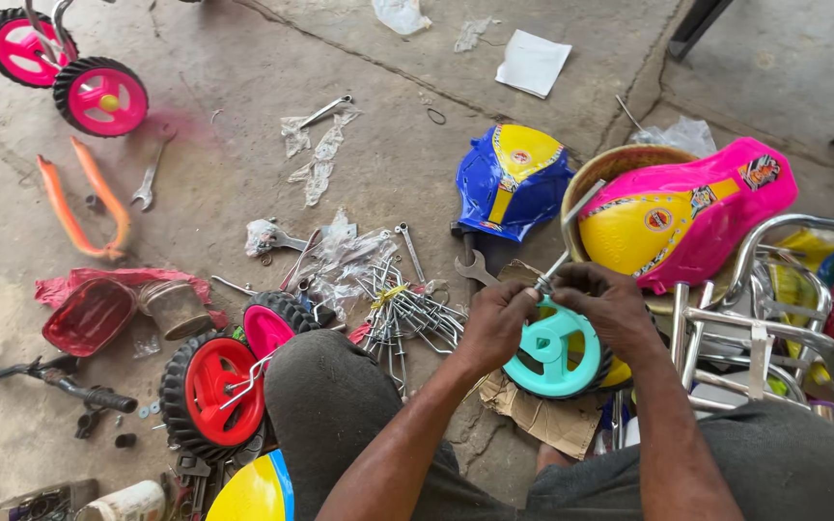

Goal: The person assembles wheels onto a tricycle frame. They use a wrench to tighten the axle nuts on red, teal, and yellow wheels, selecting parts from a nearby sack and working on the floor.

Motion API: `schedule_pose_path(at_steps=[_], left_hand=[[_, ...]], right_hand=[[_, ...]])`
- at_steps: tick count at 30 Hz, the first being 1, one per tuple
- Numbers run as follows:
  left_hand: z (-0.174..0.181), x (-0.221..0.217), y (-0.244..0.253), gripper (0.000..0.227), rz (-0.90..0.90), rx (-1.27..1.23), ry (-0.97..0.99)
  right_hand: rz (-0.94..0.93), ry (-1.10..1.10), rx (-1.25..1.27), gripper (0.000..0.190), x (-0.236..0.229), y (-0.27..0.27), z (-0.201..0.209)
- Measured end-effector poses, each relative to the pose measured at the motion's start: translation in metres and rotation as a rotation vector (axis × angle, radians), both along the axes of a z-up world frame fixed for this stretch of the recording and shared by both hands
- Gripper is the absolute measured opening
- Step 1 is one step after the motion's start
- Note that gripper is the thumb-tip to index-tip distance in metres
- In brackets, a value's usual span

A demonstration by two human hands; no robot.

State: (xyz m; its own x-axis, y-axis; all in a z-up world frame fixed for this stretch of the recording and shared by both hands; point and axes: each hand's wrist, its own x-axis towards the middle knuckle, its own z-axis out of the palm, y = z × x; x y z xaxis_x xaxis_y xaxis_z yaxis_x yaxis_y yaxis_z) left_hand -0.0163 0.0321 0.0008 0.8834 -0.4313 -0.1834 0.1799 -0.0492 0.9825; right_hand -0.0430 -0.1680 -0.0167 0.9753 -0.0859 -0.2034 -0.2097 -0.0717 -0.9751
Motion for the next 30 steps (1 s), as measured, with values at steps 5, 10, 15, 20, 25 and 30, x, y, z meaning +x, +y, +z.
schedule_pose_path(at_steps=[5,10,15,20,25,30], left_hand=[[-0.001,-0.009,0.000,0.026,-0.025,0.012,-0.063],[-0.002,-0.003,-0.003,0.028,0.016,-0.023,0.051],[0.002,-0.003,0.000,0.029,0.012,0.039,-0.018],[0.015,-0.006,0.002,0.034,-0.041,0.062,-0.102],[0.026,-0.009,0.002,0.032,-0.052,0.248,-0.226],[0.023,-0.007,0.001,0.027,-0.034,0.414,-0.409]], right_hand=[[-0.051,0.075,-0.028,0.036,-0.004,-0.002,0.001],[-0.056,0.047,-0.026,0.035,0.002,-0.003,0.006],[-0.065,0.073,-0.032,0.029,-0.001,0.000,0.002],[-0.155,-0.015,0.305,0.023,-0.002,0.001,0.001],[-0.148,0.020,0.374,0.035,-0.005,0.006,0.010],[-0.192,0.038,0.376,0.046,-0.003,0.020,0.016]])
